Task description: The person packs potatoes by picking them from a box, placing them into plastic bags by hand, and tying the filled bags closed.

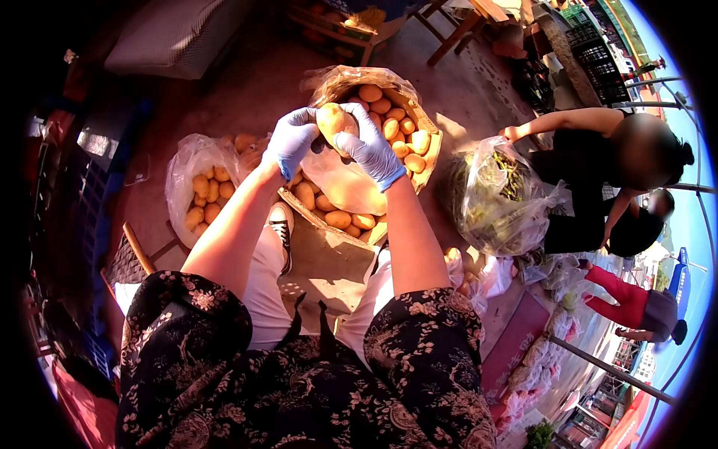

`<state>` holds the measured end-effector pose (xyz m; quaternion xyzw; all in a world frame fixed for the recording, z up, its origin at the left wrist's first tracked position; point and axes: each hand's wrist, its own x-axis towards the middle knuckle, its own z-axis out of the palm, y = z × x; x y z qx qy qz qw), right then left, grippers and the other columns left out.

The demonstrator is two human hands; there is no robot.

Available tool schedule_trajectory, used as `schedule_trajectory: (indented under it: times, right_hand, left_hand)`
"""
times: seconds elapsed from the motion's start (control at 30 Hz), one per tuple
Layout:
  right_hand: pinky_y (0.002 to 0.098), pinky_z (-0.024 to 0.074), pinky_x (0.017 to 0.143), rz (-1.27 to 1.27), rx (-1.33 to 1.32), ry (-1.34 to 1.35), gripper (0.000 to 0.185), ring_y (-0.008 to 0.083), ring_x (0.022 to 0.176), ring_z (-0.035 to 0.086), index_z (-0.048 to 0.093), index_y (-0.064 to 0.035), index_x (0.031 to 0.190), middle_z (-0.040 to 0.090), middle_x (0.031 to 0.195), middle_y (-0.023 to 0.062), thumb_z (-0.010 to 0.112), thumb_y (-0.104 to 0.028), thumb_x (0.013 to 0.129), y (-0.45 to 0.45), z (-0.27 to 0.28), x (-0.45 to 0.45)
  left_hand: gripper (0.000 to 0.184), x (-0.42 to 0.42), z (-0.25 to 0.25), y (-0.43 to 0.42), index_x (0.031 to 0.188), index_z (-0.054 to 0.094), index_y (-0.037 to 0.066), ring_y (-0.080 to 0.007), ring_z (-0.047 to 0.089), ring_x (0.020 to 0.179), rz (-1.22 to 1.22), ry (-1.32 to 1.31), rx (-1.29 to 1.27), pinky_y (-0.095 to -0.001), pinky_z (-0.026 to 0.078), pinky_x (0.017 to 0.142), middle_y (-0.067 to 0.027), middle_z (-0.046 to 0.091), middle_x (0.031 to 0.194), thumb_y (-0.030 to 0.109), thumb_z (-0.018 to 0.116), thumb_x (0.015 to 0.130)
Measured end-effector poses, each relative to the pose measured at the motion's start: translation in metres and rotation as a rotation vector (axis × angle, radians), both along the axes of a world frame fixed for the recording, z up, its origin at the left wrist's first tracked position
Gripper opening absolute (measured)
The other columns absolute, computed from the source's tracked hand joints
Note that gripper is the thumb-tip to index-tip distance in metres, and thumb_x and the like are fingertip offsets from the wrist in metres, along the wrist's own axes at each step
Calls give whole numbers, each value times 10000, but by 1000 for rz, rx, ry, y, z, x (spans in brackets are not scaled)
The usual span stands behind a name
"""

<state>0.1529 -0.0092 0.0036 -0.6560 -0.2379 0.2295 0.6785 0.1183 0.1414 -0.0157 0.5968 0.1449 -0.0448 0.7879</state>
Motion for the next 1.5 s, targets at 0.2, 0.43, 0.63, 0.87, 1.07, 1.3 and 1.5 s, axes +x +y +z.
schedule_trajectory:
  times: [0.2,0.43,0.63,0.87,1.07,1.3,1.5]
  right_hand:
    - [242,479,715,-84,98,418,580,116,914,511,433,-79,1244,501,1061,35,556,-240,700,0,17,-6]
    - [213,425,517,34,82,496,519,120,686,552,443,-120,1226,546,954,30,505,-221,721,-9,17,-1]
    - [224,452,525,-37,1,478,402,116,681,550,492,-99,1151,547,909,25,517,-188,760,-6,13,-4]
    - [252,482,609,14,-1,491,323,118,754,543,501,-27,1090,540,874,39,461,-125,785,-10,9,-4]
    - [246,445,776,-51,-64,348,309,126,837,538,542,7,1054,565,934,50,432,-100,786,-13,-11,0]
    - [272,459,826,-73,49,375,365,161,947,557,545,21,1117,582,1014,71,420,-62,784,-16,4,-9]
    - [463,522,757,-33,314,832,492,245,933,596,498,-77,1188,588,1045,86,624,-355,802,-45,6,-13]
  left_hand:
    - [202,4,2,6,964,599,-1,-132,570,667,50,-46,-305,-253,460,598,-53,616,790,17,459,819]
    - [284,5,2,9,1077,602,69,-96,543,722,-75,-105,-356,-225,426,634,-3,610,876,263,556,874]
    - [382,2,5,5,1092,598,69,-82,517,740,-135,-103,-116,-227,425,658,0,599,882,369,619,856]
    - [343,4,-3,4,1112,581,55,-73,522,734,-183,-120,-97,-214,419,638,12,597,882,306,601,879]
    - [312,5,-6,5,1153,569,40,-86,554,843,-229,-157,-101,-227,453,737,-8,613,972,239,548,914]
    - [316,3,1,-3,1166,568,26,-135,573,960,-221,-121,-268,-273,465,843,-43,615,1074,225,523,925]
    - [278,9,8,-11,1131,596,53,-134,591,815,-196,-23,-443,-263,486,664,-31,630,937,201,553,898]
